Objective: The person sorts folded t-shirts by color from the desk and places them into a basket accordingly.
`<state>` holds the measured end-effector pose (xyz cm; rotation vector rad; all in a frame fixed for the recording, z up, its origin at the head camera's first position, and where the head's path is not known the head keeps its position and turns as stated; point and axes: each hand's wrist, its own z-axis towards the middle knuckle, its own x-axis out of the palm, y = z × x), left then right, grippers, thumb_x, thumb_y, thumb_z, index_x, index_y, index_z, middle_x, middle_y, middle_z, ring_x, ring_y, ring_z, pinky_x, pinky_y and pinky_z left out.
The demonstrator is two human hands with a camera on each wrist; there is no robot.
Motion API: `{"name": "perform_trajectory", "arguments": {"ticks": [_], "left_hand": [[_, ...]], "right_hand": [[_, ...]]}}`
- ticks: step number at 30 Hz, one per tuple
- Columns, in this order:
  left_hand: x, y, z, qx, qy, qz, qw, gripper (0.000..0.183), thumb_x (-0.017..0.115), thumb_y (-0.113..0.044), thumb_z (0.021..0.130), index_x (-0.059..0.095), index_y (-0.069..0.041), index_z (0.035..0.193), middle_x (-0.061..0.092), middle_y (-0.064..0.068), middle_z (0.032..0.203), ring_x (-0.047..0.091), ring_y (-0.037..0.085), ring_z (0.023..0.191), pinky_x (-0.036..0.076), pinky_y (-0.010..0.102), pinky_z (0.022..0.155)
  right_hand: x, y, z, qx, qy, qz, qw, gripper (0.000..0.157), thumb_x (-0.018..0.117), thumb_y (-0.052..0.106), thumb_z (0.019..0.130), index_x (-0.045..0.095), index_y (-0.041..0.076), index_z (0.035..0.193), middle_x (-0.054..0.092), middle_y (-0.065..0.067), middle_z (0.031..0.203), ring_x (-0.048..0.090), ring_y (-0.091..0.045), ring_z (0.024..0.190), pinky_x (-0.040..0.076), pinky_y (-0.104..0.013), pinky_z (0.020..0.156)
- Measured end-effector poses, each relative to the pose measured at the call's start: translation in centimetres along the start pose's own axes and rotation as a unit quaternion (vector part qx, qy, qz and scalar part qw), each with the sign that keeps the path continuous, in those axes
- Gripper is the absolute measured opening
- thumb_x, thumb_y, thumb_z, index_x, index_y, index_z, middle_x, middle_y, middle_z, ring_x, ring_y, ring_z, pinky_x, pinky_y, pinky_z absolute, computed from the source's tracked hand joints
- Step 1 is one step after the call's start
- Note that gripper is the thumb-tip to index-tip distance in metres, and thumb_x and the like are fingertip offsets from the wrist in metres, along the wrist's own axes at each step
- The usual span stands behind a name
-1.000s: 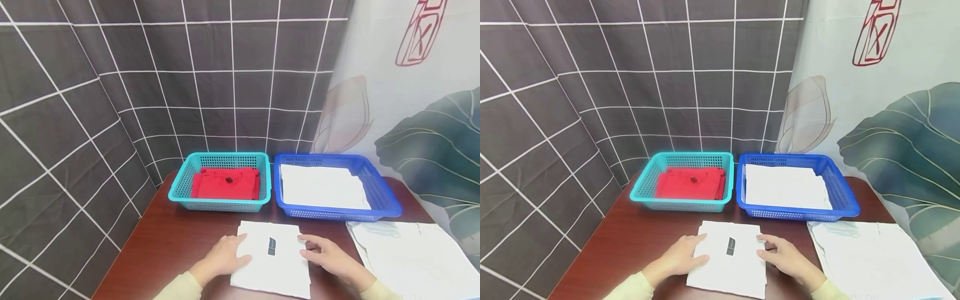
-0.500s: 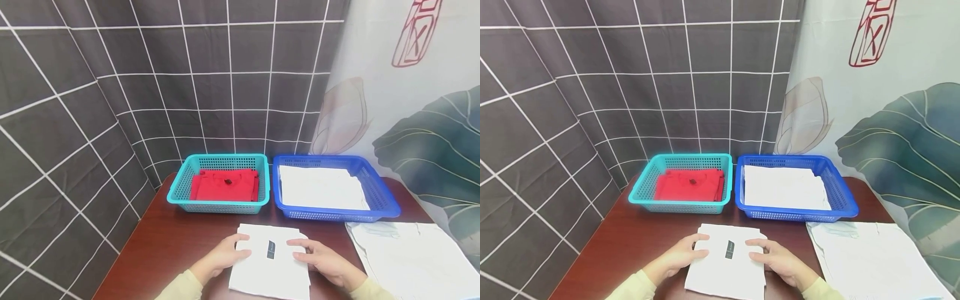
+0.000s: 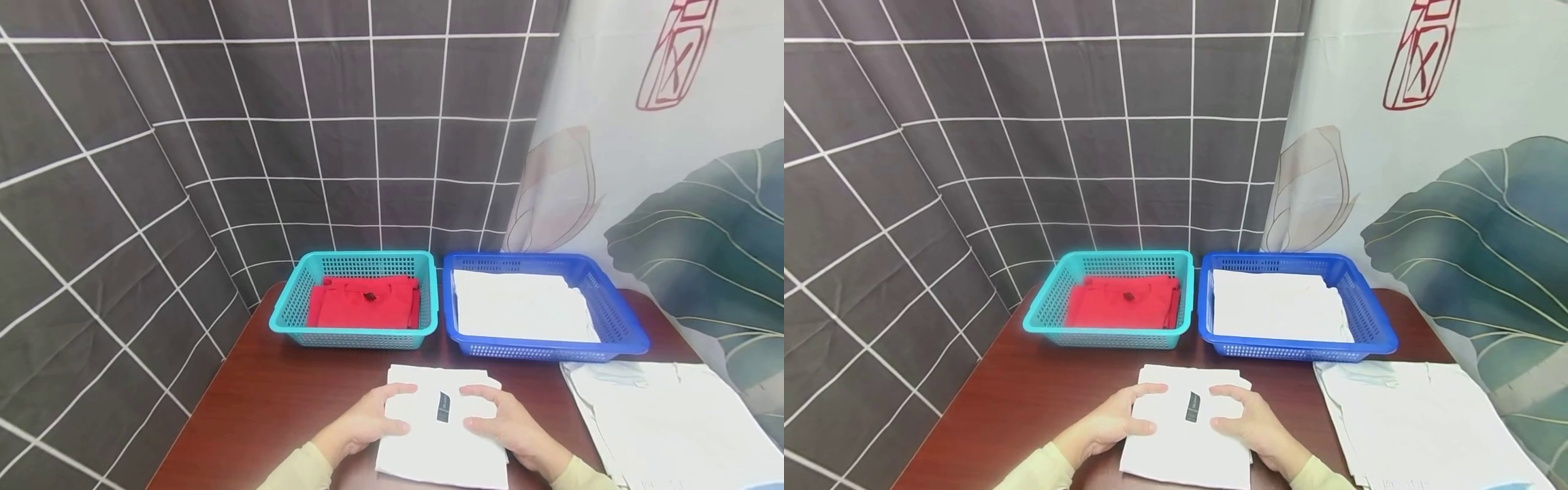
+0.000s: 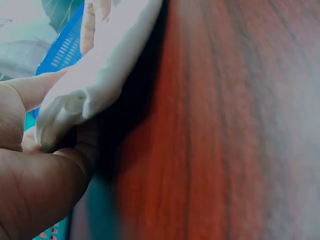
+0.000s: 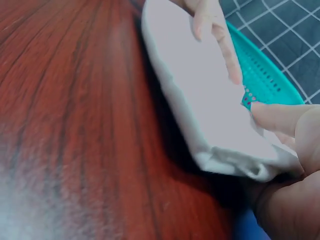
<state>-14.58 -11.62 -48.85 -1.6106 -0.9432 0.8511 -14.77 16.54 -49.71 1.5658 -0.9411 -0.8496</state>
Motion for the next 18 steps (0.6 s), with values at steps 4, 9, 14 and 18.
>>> {"name": "perform_trajectory", "arguments": {"ticks": [4,9,14,18], "left_hand": [[-0.1,0.2,0.1,0.004,-0.004,0.0,1.0,0.067,0.067,0.013,0.074,0.054,-0.009,0.135,0.066,0.01,0.11,0.063,0.022,0.097,0.053,0.035,0.083],[-0.1,0.2,0.1,0.012,-0.011,-0.022,0.9996,0.066,0.064,0.015,0.073,0.054,-0.008,0.134,0.066,0.011,0.109,0.064,0.023,0.094,0.055,0.035,0.08],[0.0,-0.2,-0.3,0.02,-0.009,-0.047,0.9986,0.064,0.063,0.015,0.076,0.053,-0.007,0.135,0.067,0.012,0.109,0.065,0.022,0.094,0.055,0.035,0.078],[0.0,-1.1,-0.7,0.032,0.0,-0.055,0.998,0.061,0.064,0.013,0.079,0.054,-0.008,0.135,0.067,0.011,0.11,0.065,0.022,0.094,0.056,0.035,0.078]], "right_hand": [[0.1,-0.3,0.0,0.0,-0.028,-0.022,0.999,0.06,0.076,0.011,0.079,0.052,-0.001,0.132,0.06,-0.019,0.114,0.069,-0.031,0.077,0.057,-0.041,0.067],[0.2,-0.1,-0.3,-0.005,-0.046,-0.033,0.998,0.059,0.077,0.01,0.077,0.054,0.0,0.13,0.054,-0.023,0.121,0.068,-0.03,0.079,0.057,-0.04,0.067],[0.1,0.7,-0.7,-0.006,-0.051,-0.035,0.998,0.06,0.079,0.012,0.077,0.054,0.0,0.13,0.057,-0.02,0.118,0.067,-0.029,0.081,0.057,-0.038,0.067],[-0.1,1.3,-1.3,-0.003,-0.06,-0.031,0.998,0.061,0.079,0.013,0.076,0.054,0.001,0.13,0.058,-0.019,0.117,0.067,-0.028,0.081,0.057,-0.038,0.067]]}}
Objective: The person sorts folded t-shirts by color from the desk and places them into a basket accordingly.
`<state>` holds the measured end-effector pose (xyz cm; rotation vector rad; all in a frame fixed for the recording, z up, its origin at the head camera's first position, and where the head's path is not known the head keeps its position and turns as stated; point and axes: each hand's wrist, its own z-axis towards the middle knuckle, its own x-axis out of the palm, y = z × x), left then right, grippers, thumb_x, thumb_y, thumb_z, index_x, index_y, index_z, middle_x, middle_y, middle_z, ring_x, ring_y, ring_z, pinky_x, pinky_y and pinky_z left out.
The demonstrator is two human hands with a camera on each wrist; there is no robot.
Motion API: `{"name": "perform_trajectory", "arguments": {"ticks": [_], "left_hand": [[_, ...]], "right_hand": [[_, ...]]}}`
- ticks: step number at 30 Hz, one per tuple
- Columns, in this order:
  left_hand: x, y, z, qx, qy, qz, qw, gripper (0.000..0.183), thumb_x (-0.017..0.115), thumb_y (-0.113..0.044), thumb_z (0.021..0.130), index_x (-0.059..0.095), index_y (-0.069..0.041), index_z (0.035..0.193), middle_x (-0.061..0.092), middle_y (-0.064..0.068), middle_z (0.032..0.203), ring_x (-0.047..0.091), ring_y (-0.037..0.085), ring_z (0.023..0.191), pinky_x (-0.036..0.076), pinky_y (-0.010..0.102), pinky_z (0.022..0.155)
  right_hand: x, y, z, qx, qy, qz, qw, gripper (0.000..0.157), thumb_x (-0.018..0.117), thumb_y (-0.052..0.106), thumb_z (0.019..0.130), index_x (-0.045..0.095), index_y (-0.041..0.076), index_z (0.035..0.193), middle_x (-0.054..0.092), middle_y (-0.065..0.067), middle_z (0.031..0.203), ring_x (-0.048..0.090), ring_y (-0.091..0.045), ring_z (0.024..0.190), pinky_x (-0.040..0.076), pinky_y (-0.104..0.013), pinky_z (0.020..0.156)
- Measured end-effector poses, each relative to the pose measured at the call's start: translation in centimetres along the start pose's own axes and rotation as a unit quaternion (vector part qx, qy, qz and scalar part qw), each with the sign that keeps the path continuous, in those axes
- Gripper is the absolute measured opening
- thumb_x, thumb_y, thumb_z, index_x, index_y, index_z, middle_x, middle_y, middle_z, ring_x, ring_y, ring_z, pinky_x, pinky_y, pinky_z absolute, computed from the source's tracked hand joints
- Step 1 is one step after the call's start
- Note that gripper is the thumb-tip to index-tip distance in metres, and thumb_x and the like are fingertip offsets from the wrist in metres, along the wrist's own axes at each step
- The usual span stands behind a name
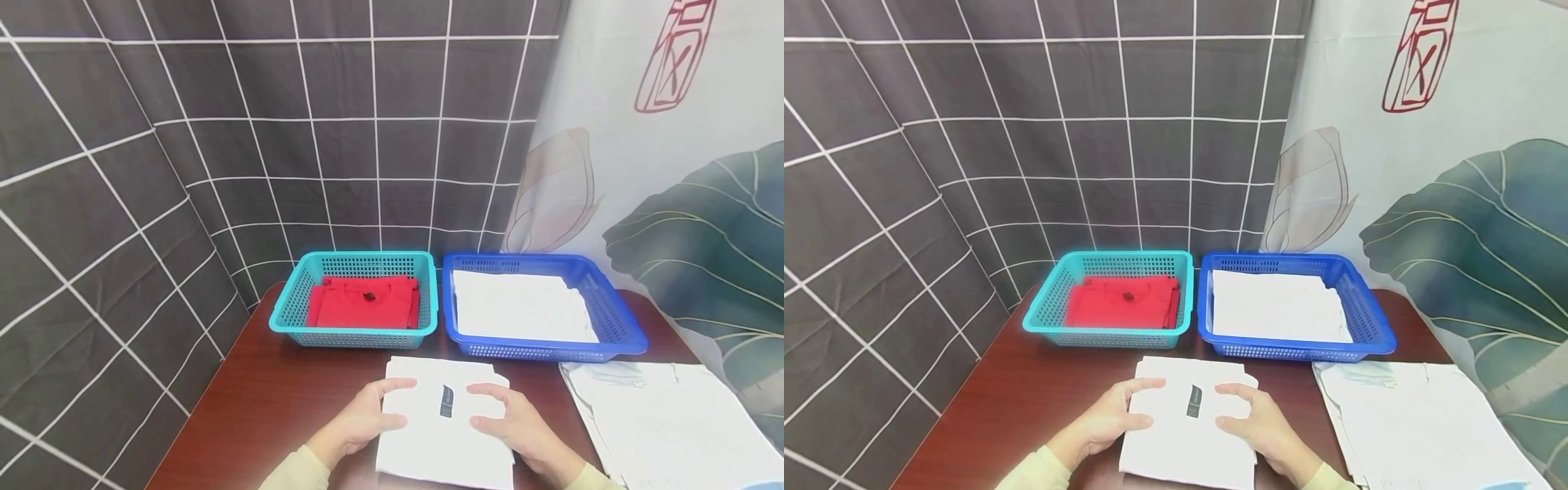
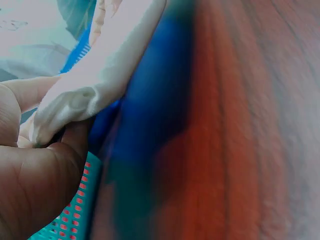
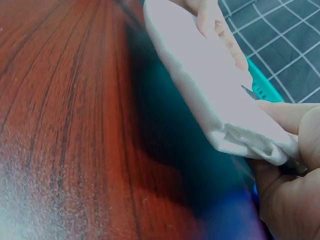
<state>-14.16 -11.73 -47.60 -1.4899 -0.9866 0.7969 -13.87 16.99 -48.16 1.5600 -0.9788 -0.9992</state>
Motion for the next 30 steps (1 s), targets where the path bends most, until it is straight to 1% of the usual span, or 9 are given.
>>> {"name": "perform_trajectory", "arguments": {"ticks": [5,8,13,15,16,19,23,26,30], "left_hand": [[0.3,-1.5,-0.5,0.011,0.007,0.003,0.9999,0.059,0.067,0.009,0.08,0.056,-0.013,0.134,0.068,0.011,0.109,0.066,0.023,0.094,0.056,0.035,0.078],[0.5,-2.3,-0.6,0.018,0.012,0.006,0.9998,0.059,0.069,0.007,0.08,0.057,-0.014,0.133,0.068,0.01,0.109,0.066,0.023,0.093,0.056,0.035,0.077],[0.8,-4.0,-0.7,0.04,0.025,0.029,0.9985,0.057,0.072,0.001,0.081,0.057,-0.015,0.134,0.067,0.008,0.11,0.066,0.023,0.096,0.056,0.035,0.078],[1.0,-4.6,-0.6,0.051,0.027,0.046,0.9972,0.056,0.072,0.0,0.081,0.057,-0.015,0.134,0.067,0.007,0.11,0.065,0.022,0.096,0.056,0.034,0.077],[1.0,-4.9,-0.6,0.054,0.026,0.052,0.9969,0.056,0.072,-0.001,0.081,0.058,-0.016,0.133,0.067,0.006,0.109,0.065,0.021,0.096,0.056,0.033,0.077],[1.3,-5.7,-0.4,0.065,0.025,0.068,0.9953,0.056,0.072,0.0,0.081,0.058,-0.016,0.134,0.067,0.005,0.109,0.066,0.02,0.095,0.056,0.033,0.076],[1.7,-6.6,0.3,0.068,0.022,0.075,0.9947,0.057,0.073,-0.002,0.081,0.058,-0.018,0.134,0.066,0.004,0.111,0.066,0.02,0.096,0.056,0.034,0.076],[1.9,-7.3,1.1,0.072,0.019,0.083,0.9938,0.058,0.074,-0.005,0.081,0.058,-0.022,0.134,0.064,0.002,0.115,0.063,0.019,0.1,0.056,0.033,0.077],[2.3,-8.2,2.4,0.081,0.013,0.103,0.9913,0.058,0.076,-0.009,0.081,0.058,-0.027,0.133,0.06,-0.001,0.12,0.06,0.017,0.106,0.056,0.032,0.077]], "right_hand": [[-0.4,1.2,-1.0,0.008,-0.007,0.026,1.0,0.064,0.078,0.011,0.077,0.051,0.001,0.134,0.06,-0.018,0.114,0.068,-0.031,0.082,0.057,-0.041,0.068],[-0.8,2.0,-1.6,0.01,0.004,0.043,0.999,0.066,0.076,0.01,0.079,0.046,0.0,0.138,0.063,-0.019,0.111,0.068,-0.034,0.084,0.057,-0.044,0.069],[-1.5,3.4,-2.3,-0.016,-0.012,-0.017,1.0,0.063,0.077,0.016,0.08,0.05,0.005,0.136,0.056,-0.022,0.124,0.066,-0.03,0.09,0.057,-0.038,0.071],[-1.9,4.0,-2.5,-0.023,-0.034,-0.056,0.998,0.061,0.079,0.019,0.079,0.054,0.009,0.133,0.051,-0.019,0.131,0.061,-0.024,0.098,0.056,-0.033,0.072],[-2.0,4.2,-2.6,-0.023,-0.038,-0.06,0.997,0.061,0.079,0.02,0.079,0.055,0.01,0.133,0.049,-0.019,0.133,0.061,-0.024,0.099,0.056,-0.033,0.072],[-2.5,5.0,-2.8,-0.027,-0.047,-0.072,0.996,0.06,0.079,0.02,0.078,0.055,0.011,0.133,0.05,-0.018,0.134,0.061,-0.025,0.099,0.056,-0.033,0.071],[-3.4,6.0,-2.9,-0.057,-0.065,-0.114,0.99,0.058,0.079,0.022,0.079,0.057,0.013,0.132,0.052,-0.015,0.135,0.058,-0.019,0.103,0.054,-0.03,0.075],[-4.0,6.8,-2.9,-0.064,-0.065,-0.103,0.99,0.059,0.078,0.022,0.08,0.055,0.011,0.133,0.056,-0.017,0.128,0.063,-0.019,0.095,0.056,-0.032,0.071],[-4.7,7.7,-2.7,-0.065,-0.065,-0.06,0.994,0.062,0.078,0.017,0.08,0.052,0.005,0.135,0.059,-0.023,0.118,0.069,-0.026,0.072,0.057,-0.04,0.06]]}}
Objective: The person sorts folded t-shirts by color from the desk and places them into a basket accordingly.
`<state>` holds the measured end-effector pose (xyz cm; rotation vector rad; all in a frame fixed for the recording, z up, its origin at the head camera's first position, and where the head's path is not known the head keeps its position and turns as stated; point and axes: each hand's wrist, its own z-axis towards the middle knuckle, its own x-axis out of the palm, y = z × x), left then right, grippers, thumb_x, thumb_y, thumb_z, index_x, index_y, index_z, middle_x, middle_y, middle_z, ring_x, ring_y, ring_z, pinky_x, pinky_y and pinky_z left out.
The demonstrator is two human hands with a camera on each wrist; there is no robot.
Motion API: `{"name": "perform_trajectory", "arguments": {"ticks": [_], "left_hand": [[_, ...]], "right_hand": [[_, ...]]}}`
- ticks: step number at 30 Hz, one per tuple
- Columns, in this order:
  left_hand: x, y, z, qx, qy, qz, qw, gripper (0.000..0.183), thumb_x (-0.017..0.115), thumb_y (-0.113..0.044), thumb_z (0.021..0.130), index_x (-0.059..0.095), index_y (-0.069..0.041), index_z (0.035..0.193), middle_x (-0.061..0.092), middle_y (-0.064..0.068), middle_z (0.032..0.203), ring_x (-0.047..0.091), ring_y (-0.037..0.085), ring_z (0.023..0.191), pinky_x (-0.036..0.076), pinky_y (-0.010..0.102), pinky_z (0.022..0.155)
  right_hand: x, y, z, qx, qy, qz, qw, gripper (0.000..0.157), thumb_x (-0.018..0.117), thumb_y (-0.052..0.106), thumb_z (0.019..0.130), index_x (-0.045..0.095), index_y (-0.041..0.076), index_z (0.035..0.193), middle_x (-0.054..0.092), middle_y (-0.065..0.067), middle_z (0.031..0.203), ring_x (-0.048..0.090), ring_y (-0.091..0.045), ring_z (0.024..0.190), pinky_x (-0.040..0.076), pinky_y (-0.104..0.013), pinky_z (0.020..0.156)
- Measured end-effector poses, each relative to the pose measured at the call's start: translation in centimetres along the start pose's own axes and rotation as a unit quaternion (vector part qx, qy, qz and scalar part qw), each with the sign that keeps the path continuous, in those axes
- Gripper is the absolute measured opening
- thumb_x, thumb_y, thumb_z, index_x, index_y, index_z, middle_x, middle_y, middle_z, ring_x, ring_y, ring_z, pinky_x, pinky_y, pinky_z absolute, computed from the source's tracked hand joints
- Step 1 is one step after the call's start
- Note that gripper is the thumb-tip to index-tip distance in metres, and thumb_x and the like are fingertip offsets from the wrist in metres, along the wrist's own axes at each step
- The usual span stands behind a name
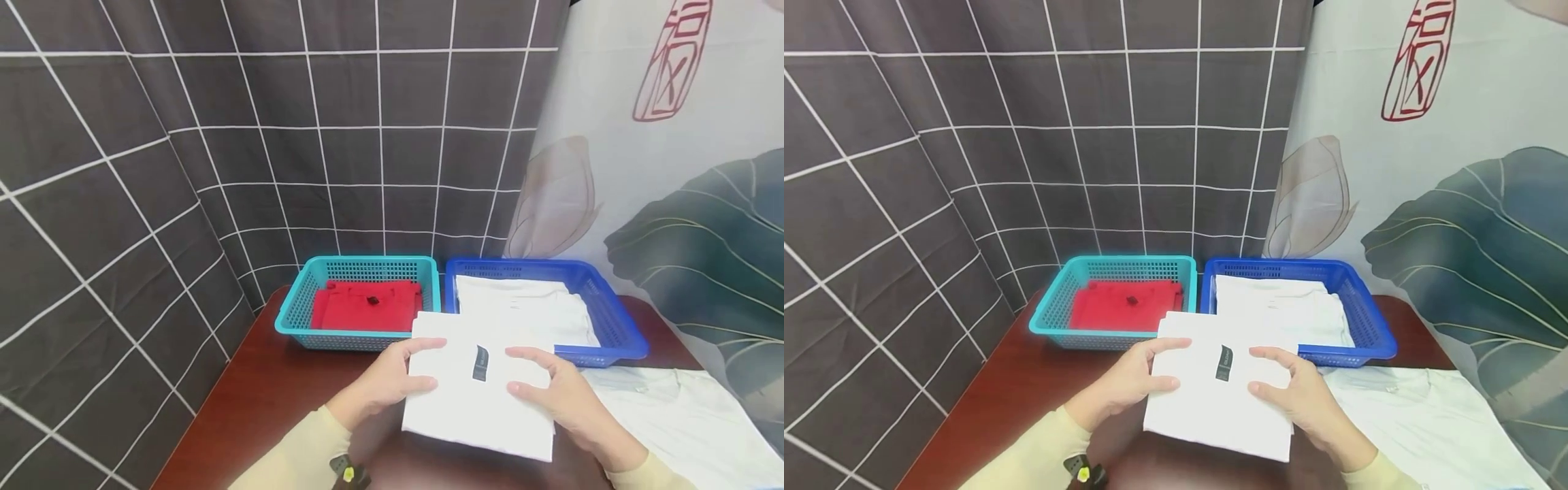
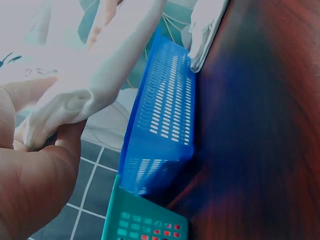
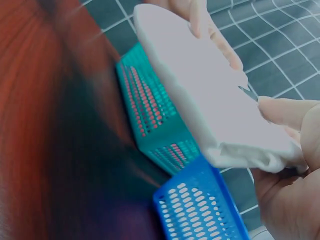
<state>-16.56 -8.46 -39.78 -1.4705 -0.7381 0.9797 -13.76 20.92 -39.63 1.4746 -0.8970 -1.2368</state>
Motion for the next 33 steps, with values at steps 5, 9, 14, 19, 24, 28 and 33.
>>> {"name": "perform_trajectory", "arguments": {"ticks": [5,9,14,19,24,28,33], "left_hand": [[0.4,-0.5,1.9,-0.01,-0.01,0.013,0.9998,0.06,0.08,-0.016,0.079,0.058,-0.032,0.132,0.059,-0.004,0.121,0.059,0.015,0.107,0.056,0.032,0.076],[0.5,-0.9,3.7,-0.014,-0.016,0.021,0.9996,0.06,0.081,-0.018,0.077,0.059,-0.036,0.131,0.058,-0.007,0.121,0.057,0.014,0.108,0.057,0.032,0.075],[0.4,-1.5,6.4,-0.003,-0.025,0.032,0.9992,0.06,0.081,-0.017,0.077,0.06,-0.037,0.13,0.058,-0.009,0.121,0.057,0.013,0.108,0.056,0.031,0.075],[0.3,-1.8,9.1,-0.003,-0.035,0.043,0.9985,0.059,0.081,-0.019,0.077,0.06,-0.036,0.13,0.055,-0.01,0.127,0.049,0.015,0.117,0.055,0.029,0.077],[0.6,-2.2,11.7,-0.002,-0.037,0.045,0.9983,0.059,0.081,-0.02,0.077,0.06,-0.036,0.13,0.052,-0.012,0.132,0.042,0.015,0.126,0.054,0.027,0.079],[0.9,-2.5,13.6,0.001,-0.037,0.038,0.9986,0.058,0.08,-0.019,0.078,0.061,-0.034,0.13,0.052,-0.012,0.132,0.041,0.015,0.127,0.054,0.027,0.08],[1.3,-2.9,15.5,-0.007,-0.045,0.032,0.9984,0.055,0.08,-0.019,0.078,0.062,-0.035,0.128,0.053,-0.014,0.132,0.04,0.015,0.13,0.05,0.032,0.09]], "right_hand": [[-1.3,0.1,1.1,-0.029,-0.03,-0.061,0.997,0.061,0.08,0.023,0.079,0.055,0.007,0.133,0.054,-0.019,0.127,0.065,-0.017,0.08,0.055,-0.031,0.064],[-2.5,0.0,2.4,-0.047,-0.037,-0.102,0.993,0.061,0.079,0.027,0.081,0.055,0.009,0.133,0.052,-0.018,0.131,0.059,-0.012,0.092,0.053,-0.027,0.068],[-4.0,0.2,4.4,-0.065,-0.041,-0.108,0.991,0.061,0.078,0.027,0.082,0.053,0.006,0.134,0.048,-0.016,0.134,0.056,-0.01,0.094,0.053,-0.026,0.069],[-5.3,0.3,6.2,-0.046,-0.023,-0.061,0.997,0.064,0.076,0.025,0.083,0.049,0.005,0.137,0.044,-0.019,0.135,0.068,-0.02,0.074,0.056,-0.035,0.061],[-6.8,0.6,7.8,-0.023,-0.026,-0.054,0.998,0.066,0.075,0.028,0.084,0.046,0.006,0.139,0.048,-0.014,0.129,0.069,-0.021,0.075,0.057,-0.037,0.063],[-8.1,0.8,9.0,-0.002,-0.031,-0.046,0.998,0.067,0.074,0.031,0.085,0.045,0.007,0.14,0.049,-0.011,0.123,0.068,-0.017,0.078,0.057,-0.036,0.066],[-9.6,1.4,10.6,0.014,-0.034,-0.092,0.995,0.073,0.072,0.039,0.086,0.042,0.007,0.143,0.033,-0.018,0.145,0.057,-0.022,0.103,0.053,-0.03,0.075]]}}
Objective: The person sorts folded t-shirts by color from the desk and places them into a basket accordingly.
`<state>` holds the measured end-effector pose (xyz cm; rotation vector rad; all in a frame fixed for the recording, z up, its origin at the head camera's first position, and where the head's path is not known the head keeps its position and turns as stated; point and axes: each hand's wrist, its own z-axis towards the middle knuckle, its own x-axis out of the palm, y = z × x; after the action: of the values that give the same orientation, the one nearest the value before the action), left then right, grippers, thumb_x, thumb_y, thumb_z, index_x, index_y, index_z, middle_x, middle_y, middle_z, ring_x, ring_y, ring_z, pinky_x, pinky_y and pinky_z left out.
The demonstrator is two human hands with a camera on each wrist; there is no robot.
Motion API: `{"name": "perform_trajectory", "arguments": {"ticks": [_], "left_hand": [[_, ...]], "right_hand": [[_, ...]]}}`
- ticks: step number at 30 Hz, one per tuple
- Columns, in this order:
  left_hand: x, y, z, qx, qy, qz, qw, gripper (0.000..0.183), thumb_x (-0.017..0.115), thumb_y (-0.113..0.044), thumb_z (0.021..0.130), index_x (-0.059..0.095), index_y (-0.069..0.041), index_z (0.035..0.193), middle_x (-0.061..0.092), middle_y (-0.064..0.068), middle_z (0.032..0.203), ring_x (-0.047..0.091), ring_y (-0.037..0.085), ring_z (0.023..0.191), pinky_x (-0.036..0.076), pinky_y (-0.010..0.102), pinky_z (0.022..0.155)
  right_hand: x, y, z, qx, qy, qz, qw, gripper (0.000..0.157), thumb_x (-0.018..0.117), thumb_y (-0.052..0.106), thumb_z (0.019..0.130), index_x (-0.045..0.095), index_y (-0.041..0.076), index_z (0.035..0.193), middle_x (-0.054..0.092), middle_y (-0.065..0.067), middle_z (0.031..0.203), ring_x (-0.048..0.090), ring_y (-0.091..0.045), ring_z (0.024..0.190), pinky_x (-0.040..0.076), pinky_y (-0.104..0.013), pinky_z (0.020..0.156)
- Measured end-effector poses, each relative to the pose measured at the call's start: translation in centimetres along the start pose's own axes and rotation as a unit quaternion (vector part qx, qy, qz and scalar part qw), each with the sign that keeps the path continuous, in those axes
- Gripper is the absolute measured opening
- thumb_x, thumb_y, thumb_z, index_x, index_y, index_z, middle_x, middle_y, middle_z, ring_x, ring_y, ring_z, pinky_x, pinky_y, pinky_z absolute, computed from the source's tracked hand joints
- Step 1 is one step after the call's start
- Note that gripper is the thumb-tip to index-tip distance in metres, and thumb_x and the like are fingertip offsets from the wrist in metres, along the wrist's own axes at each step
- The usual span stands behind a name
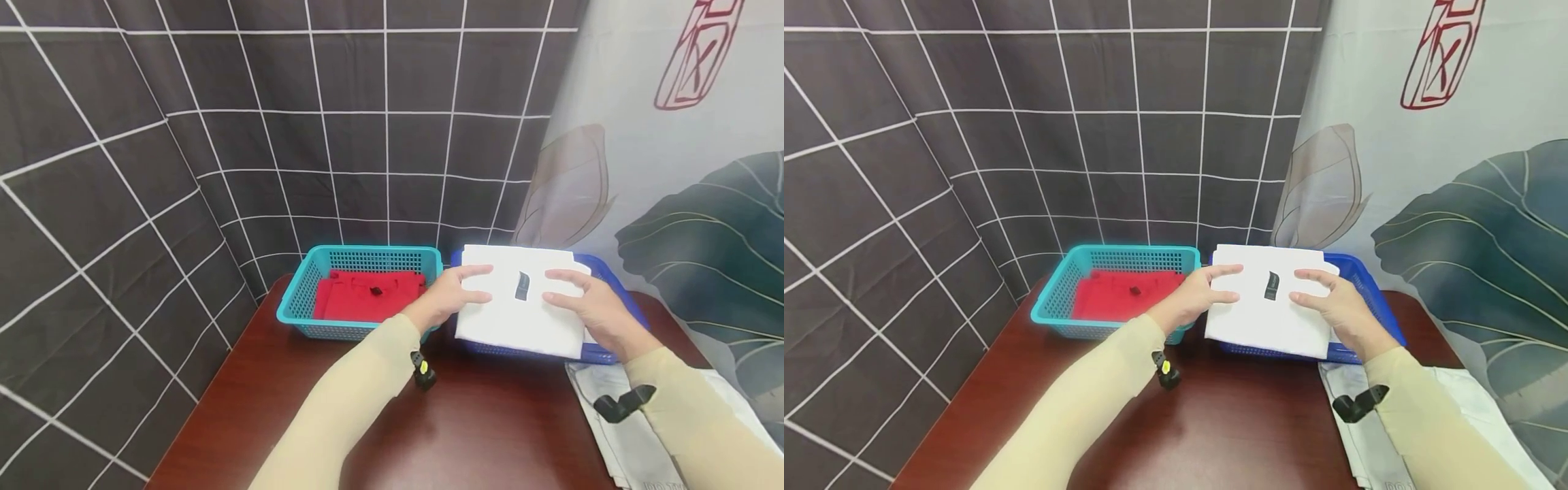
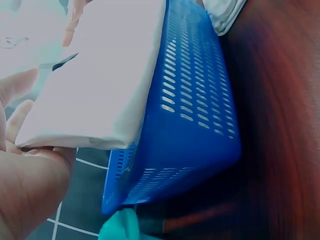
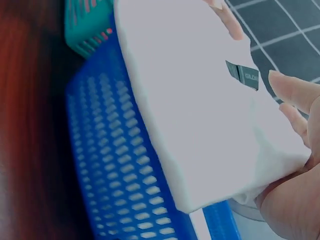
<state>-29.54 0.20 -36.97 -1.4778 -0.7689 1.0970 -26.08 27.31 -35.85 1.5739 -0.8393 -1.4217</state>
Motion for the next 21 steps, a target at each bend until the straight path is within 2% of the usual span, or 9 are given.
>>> {"name": "perform_trajectory", "arguments": {"ticks": [3,6,8,14,21], "left_hand": [[0.4,-0.2,1.1,-0.009,-0.009,0.002,0.9999,0.055,0.08,-0.02,0.078,0.063,-0.036,0.127,0.053,-0.014,0.132,0.039,0.016,0.132,0.046,0.04,0.098],[0.6,-0.2,2.2,-0.01,-0.015,0.0,0.9998,0.055,0.08,-0.02,0.078,0.062,-0.035,0.128,0.053,-0.014,0.133,0.04,0.015,0.133,0.043,0.044,0.101],[0.7,-0.1,2.8,-0.011,-0.018,-0.007,0.9998,0.055,0.08,-0.02,0.078,0.062,-0.035,0.128,0.053,-0.014,0.133,0.041,0.015,0.131,0.043,0.045,0.101],[1.2,0.3,3.8,-0.021,-0.028,-0.04,0.9986,0.056,0.081,-0.013,0.077,0.064,-0.031,0.127,0.053,-0.011,0.134,0.043,0.015,0.129,0.041,0.043,0.102],[2.0,1.4,4.2,-0.042,-0.023,-0.031,0.9984,0.057,0.081,-0.014,0.077,0.063,-0.033,0.127,0.052,-0.01,0.135,0.043,0.018,0.13,0.04,0.042,0.103]], "right_hand": [[-0.9,0.2,1.1,0.006,0.003,-0.031,0.999,0.078,0.071,0.044,0.085,0.039,0.007,0.146,0.019,-0.02,0.155,0.035,-0.036,0.129,0.043,-0.042,0.097],[-1.6,0.3,2.0,0.01,0.006,-0.046,0.999,0.081,0.07,0.047,0.084,0.037,0.007,0.146,0.015,-0.019,0.157,0.013,-0.042,0.141,0.024,-0.059,0.107],[-1.9,0.4,2.5,0.011,0.009,-0.05,0.999,0.082,0.07,0.047,0.084,0.037,0.007,0.147,0.014,-0.019,0.158,0.01,-0.043,0.142,0.017,-0.064,0.108],[-2.3,0.0,3.8,0.011,0.013,-0.052,0.998,0.079,0.071,0.045,0.084,0.039,0.006,0.145,0.019,-0.019,0.156,0.009,-0.042,0.143,0.015,-0.064,0.108],[-2.3,-1.5,4.6,0.026,0.026,-0.041,0.998,0.076,0.07,0.043,0.086,0.039,0.004,0.144,0.02,-0.02,0.155,0.014,-0.042,0.14,0.018,-0.063,0.108]]}}
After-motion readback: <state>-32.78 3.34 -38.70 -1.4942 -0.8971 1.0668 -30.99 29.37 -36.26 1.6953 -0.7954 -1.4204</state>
